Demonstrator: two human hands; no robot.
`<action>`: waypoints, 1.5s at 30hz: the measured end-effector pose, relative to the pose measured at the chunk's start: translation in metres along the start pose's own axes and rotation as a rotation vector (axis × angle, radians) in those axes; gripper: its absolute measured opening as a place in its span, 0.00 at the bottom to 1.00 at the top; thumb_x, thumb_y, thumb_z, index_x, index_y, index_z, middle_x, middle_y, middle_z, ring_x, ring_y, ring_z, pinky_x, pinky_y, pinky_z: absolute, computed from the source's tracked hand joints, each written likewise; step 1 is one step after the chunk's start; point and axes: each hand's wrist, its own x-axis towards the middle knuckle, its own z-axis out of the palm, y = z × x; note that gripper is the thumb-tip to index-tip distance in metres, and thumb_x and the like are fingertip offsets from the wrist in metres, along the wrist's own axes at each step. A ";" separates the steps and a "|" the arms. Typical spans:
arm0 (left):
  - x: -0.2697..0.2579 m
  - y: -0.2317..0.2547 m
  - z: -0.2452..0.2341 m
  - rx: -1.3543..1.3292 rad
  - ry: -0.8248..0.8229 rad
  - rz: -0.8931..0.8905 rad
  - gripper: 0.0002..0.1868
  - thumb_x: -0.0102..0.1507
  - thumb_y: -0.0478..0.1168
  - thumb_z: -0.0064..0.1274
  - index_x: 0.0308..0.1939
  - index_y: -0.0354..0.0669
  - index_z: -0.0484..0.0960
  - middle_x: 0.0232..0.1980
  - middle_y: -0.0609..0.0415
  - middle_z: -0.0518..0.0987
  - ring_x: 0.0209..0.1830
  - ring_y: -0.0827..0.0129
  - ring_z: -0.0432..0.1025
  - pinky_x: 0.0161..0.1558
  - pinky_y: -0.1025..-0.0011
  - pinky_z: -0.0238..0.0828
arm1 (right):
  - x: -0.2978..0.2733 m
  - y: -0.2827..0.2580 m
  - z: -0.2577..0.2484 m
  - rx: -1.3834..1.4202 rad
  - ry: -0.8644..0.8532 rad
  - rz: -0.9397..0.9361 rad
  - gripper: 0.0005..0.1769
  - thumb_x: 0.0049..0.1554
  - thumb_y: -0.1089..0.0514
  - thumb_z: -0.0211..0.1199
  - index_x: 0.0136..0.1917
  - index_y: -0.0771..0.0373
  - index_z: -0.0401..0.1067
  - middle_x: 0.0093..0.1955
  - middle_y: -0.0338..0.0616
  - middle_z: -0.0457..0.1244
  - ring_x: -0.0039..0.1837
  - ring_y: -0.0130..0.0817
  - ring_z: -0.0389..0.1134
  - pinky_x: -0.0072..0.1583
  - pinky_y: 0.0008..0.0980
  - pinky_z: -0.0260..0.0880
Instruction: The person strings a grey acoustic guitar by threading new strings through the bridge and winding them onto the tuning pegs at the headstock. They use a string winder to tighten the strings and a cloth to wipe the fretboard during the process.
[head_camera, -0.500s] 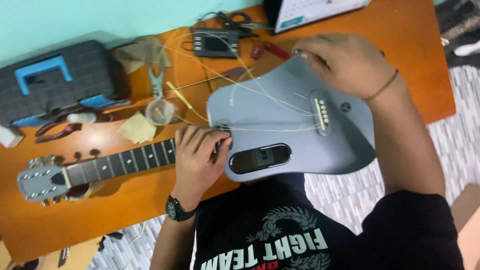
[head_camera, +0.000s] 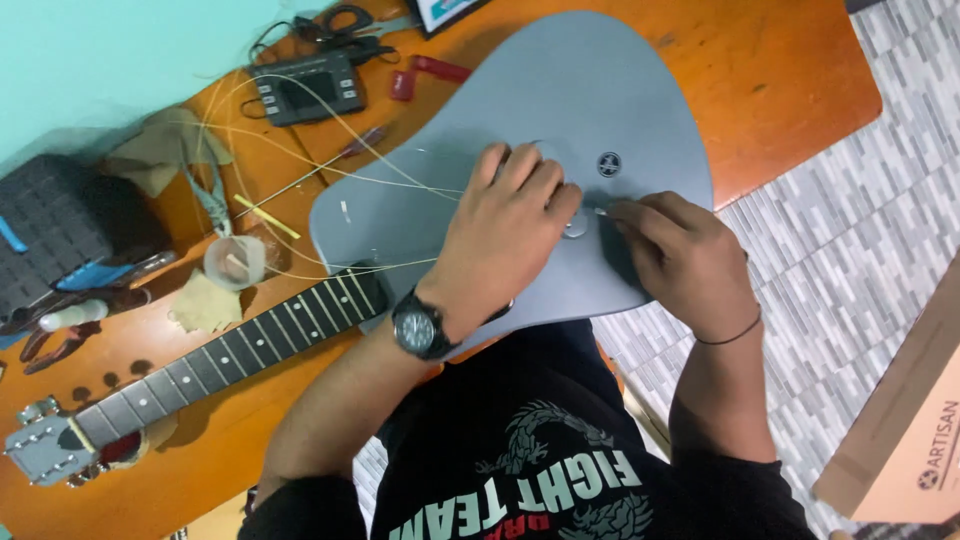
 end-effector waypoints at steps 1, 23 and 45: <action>0.001 0.000 0.004 -0.006 -0.004 0.005 0.09 0.58 0.29 0.68 0.31 0.41 0.81 0.31 0.56 0.67 0.40 0.60 0.68 0.53 0.58 0.65 | 0.001 0.000 0.000 -0.001 0.001 0.009 0.08 0.61 0.63 0.69 0.53 0.53 0.79 0.46 0.38 0.69 0.46 0.42 0.72 0.46 0.36 0.73; 0.000 0.000 0.016 0.092 -0.308 0.126 0.08 0.55 0.27 0.65 0.31 0.44 0.84 0.33 0.59 0.72 0.48 0.62 0.72 0.36 0.69 0.75 | 0.012 -0.010 0.021 -0.096 -0.009 -0.049 0.05 0.55 0.67 0.66 0.45 0.61 0.79 0.40 0.45 0.68 0.38 0.45 0.70 0.39 0.37 0.69; 0.000 -0.022 0.005 0.067 -0.307 0.333 0.06 0.62 0.27 0.60 0.39 0.40 0.83 0.40 0.55 0.73 0.51 0.64 0.69 0.38 0.82 0.76 | 0.009 -0.024 0.040 -0.099 0.199 -0.077 0.12 0.56 0.71 0.55 0.44 0.56 0.74 0.35 0.36 0.61 0.31 0.40 0.62 0.36 0.35 0.63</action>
